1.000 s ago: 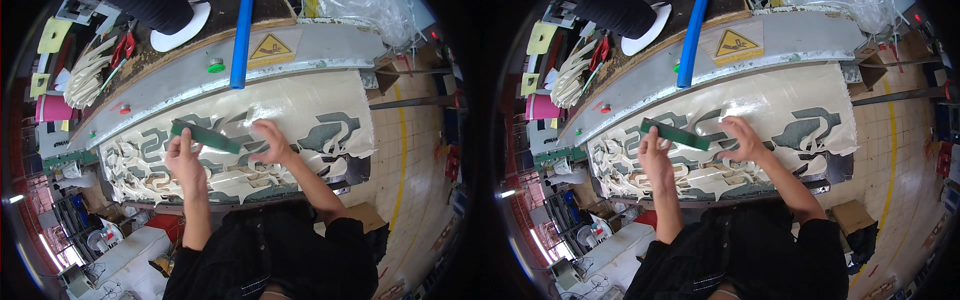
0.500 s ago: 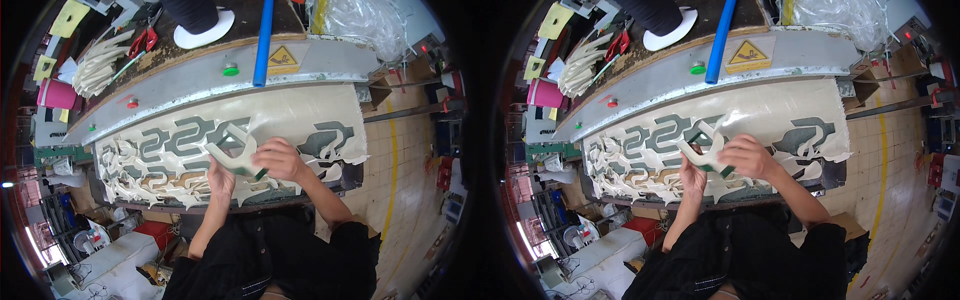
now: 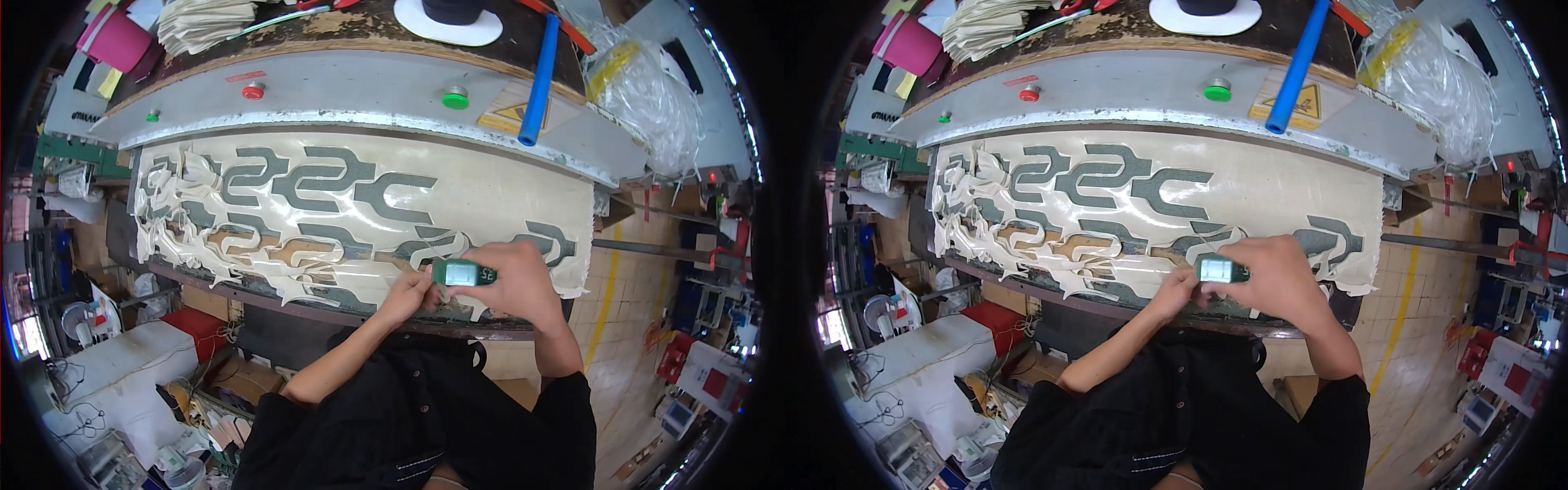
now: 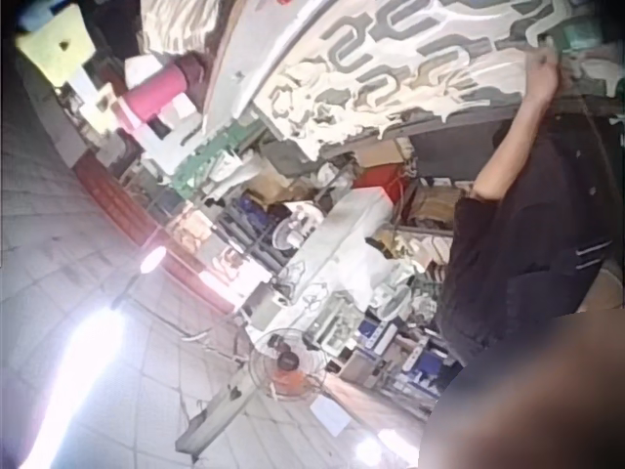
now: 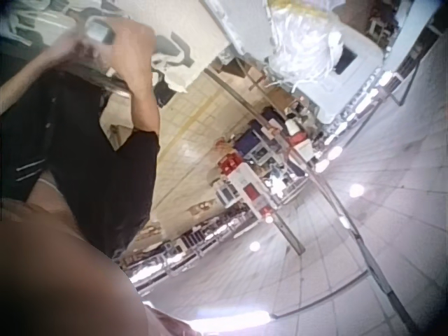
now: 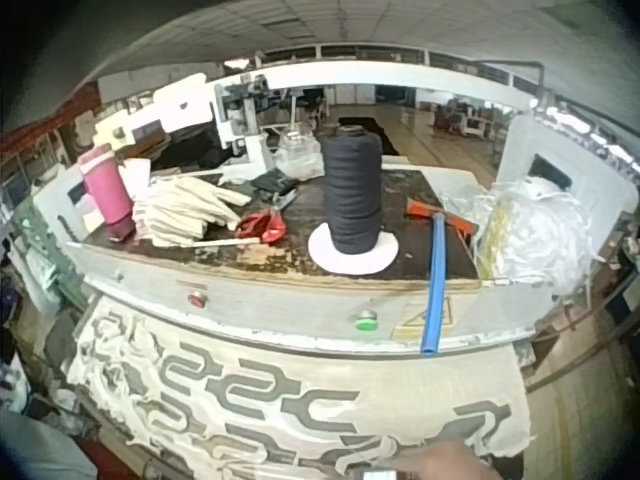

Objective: Using a handheld cutting die to manually cut out shoe components from a sheet of material.

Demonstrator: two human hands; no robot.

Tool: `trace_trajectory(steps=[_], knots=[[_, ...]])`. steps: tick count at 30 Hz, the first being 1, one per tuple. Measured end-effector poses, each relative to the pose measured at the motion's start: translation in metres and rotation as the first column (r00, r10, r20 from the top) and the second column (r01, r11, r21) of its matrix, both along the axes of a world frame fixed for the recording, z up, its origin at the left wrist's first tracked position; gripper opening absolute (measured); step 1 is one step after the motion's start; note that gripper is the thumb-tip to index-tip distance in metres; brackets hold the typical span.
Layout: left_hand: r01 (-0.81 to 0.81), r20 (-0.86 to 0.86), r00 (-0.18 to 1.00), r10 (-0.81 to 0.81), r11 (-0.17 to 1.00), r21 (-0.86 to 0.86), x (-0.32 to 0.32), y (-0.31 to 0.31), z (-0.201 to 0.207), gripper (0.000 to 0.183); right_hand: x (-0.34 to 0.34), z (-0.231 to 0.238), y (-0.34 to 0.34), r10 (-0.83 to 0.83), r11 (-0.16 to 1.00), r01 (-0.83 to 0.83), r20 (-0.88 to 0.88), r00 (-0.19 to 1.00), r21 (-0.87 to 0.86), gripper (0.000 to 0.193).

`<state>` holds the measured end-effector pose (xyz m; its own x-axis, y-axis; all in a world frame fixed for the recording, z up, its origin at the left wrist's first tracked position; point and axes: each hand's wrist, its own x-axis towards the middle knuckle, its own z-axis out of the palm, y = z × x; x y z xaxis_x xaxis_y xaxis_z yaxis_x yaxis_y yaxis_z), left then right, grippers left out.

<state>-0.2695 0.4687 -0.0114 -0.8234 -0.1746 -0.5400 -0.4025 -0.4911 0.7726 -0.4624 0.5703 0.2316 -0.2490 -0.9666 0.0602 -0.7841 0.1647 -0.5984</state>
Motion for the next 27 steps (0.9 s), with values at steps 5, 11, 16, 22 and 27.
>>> trace_trajectory(steps=[5, 11, 16, 22, 27], knots=[[-0.427, -0.413, 0.902, 0.122, 0.384, -0.819, -0.008, -0.043, 0.069, 0.076, -0.005, -0.028, -0.011, -0.307, 0.939, 0.335, 0.635, 0.708, 0.080, 0.040], [-0.472, -0.551, 0.797, -0.246, 0.315, -0.824, -0.050, -0.104, 0.122, 0.119, 0.004, -0.046, -0.045, -0.069, 0.956, 0.130, 0.229, 0.971, -0.264, 0.035], [-0.170, -0.423, 0.824, -0.377, 0.548, -0.819, -0.044, -0.125, 0.123, 0.060, 0.003, -0.035, -0.053, -0.070, 0.949, 0.159, 0.312, 0.948, -0.272, 0.035], [-0.368, -0.588, 0.769, -0.250, 0.579, -0.728, -0.029, -0.124, 0.117, 0.116, -0.002, -0.026, -0.035, 0.125, 0.965, -0.055, 0.266, 0.956, -0.255, 0.042], [-0.283, -0.551, 0.588, -0.593, 0.487, -0.826, -0.043, -0.107, 0.165, 0.128, 0.012, 0.007, -0.024, 0.271, 0.915, -0.231, 0.081, 0.959, -0.331, 0.040]])
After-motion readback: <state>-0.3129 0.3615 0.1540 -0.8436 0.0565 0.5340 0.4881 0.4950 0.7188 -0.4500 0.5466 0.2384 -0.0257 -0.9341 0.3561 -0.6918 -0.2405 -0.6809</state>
